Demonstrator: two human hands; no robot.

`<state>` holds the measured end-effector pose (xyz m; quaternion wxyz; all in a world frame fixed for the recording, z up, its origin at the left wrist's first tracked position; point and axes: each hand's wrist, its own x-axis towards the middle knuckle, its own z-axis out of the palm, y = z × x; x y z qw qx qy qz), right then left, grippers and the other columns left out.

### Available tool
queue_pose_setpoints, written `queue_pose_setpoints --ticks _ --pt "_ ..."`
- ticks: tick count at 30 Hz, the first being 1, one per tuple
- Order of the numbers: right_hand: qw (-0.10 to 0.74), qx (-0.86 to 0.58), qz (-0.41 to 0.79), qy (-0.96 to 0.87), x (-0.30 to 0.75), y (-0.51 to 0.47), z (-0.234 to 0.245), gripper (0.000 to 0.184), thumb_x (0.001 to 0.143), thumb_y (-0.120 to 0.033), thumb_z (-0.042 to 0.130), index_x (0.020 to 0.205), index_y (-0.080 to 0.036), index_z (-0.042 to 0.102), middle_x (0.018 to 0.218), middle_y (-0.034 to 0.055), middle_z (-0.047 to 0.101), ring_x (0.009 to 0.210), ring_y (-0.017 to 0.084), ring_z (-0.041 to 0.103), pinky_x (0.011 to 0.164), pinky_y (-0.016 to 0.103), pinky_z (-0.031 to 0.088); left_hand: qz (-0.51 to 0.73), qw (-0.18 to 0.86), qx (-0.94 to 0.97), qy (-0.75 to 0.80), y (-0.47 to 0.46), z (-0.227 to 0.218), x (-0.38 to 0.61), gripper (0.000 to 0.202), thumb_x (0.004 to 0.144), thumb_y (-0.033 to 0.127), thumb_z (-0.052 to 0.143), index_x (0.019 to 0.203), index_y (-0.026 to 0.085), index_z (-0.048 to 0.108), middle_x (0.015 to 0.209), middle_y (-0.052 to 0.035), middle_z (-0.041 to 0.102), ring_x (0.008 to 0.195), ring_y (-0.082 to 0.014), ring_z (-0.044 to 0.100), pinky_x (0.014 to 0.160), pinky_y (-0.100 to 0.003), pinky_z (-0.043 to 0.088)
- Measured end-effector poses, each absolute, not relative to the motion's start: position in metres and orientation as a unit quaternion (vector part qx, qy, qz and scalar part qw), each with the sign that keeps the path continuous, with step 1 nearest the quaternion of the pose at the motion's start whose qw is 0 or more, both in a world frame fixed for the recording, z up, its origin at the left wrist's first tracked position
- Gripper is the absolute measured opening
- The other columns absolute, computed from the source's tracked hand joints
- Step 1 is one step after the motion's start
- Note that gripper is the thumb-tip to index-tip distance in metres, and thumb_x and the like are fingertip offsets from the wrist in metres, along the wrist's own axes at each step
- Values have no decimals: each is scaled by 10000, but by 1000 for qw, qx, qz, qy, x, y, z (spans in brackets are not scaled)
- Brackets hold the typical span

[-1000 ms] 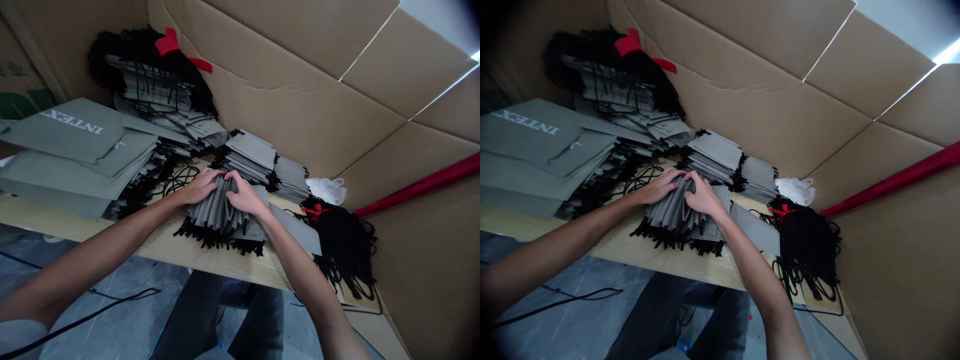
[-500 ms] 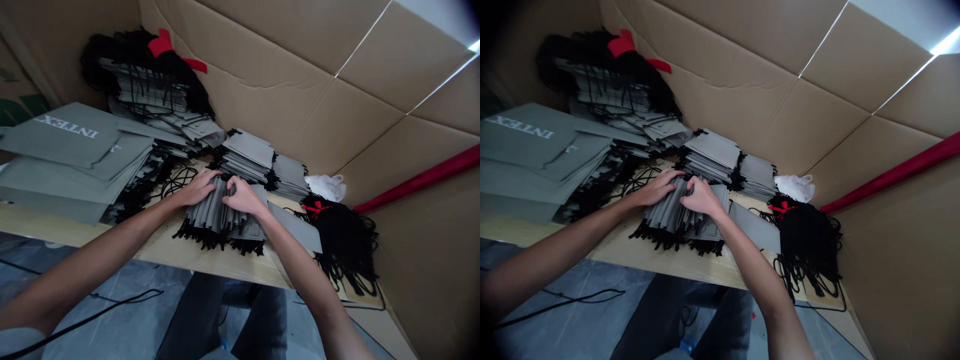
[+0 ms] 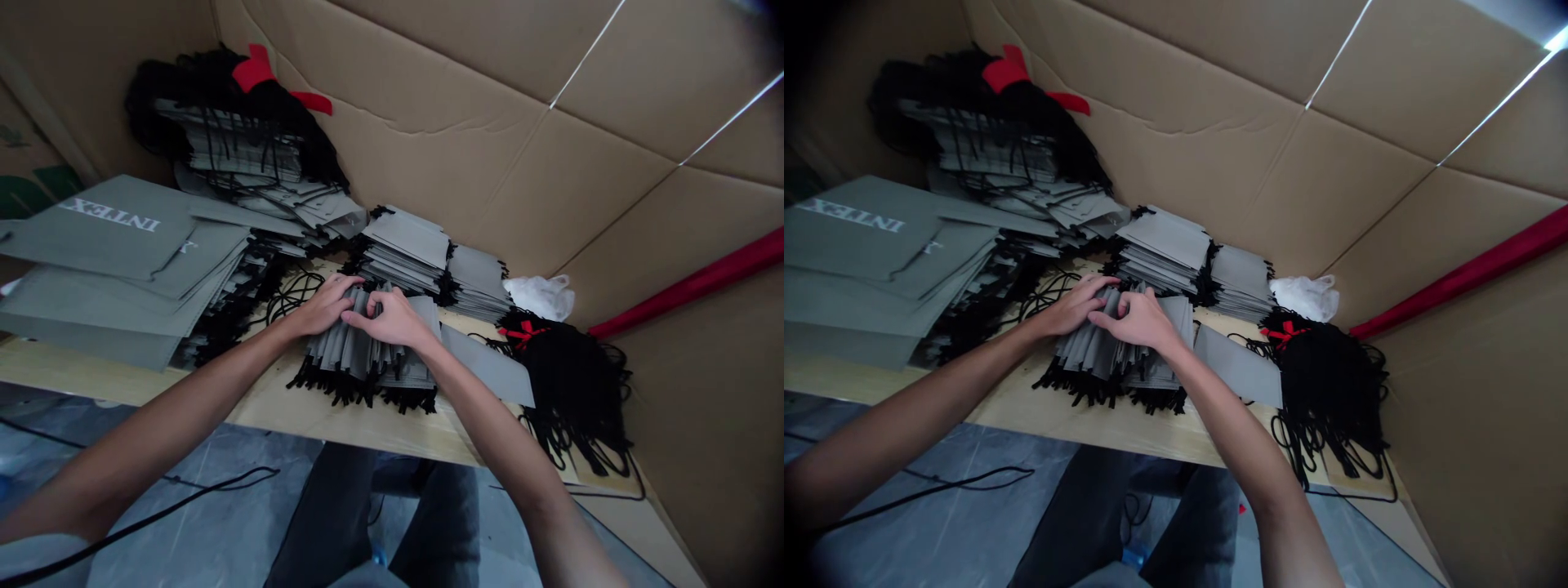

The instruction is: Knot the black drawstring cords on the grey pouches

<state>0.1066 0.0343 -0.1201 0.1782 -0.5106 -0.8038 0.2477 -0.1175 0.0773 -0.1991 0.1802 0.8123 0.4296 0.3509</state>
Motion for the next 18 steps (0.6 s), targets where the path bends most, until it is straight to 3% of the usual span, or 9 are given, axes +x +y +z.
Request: queue_pose_setpoints --ticks 3,8,14,18 --pt "170 -518 249 -800 104 35 -118 393 843 -495 841 771 -264 531 753 5 599 1063 305 599 1006 418 474 349 180 814 428 77 -198 -117 477 1112 444 774 1507 191 685 1542 -146 691 1386 -328 708 1185 -586 641" --pt "166 -530 251 -793 107 36 -117 273 827 -388 777 846 -258 537 861 33 614 1091 307 588 896 380 471 348 180 817 424 77 -198 -118 475 1112 443 774 1505 190 686 1539 -146 692 1383 -327 710 1182 -584 644" --pt "183 -506 256 -803 112 37 -116 371 795 -297 711 1150 -278 601 988 43 643 1182 342 578 973 415 510 350 179 819 419 77 -198 -118 475 1112 443 773 1506 192 686 1544 -146 690 1389 -329 706 1188 -588 640" --pt "172 -496 261 -810 108 36 -116 65 932 -326 627 918 -262 625 913 68 667 1222 362 554 1064 464 482 352 181 817 418 76 -198 -119 475 1113 443 772 1509 194 685 1552 -147 686 1396 -330 703 1193 -589 636"
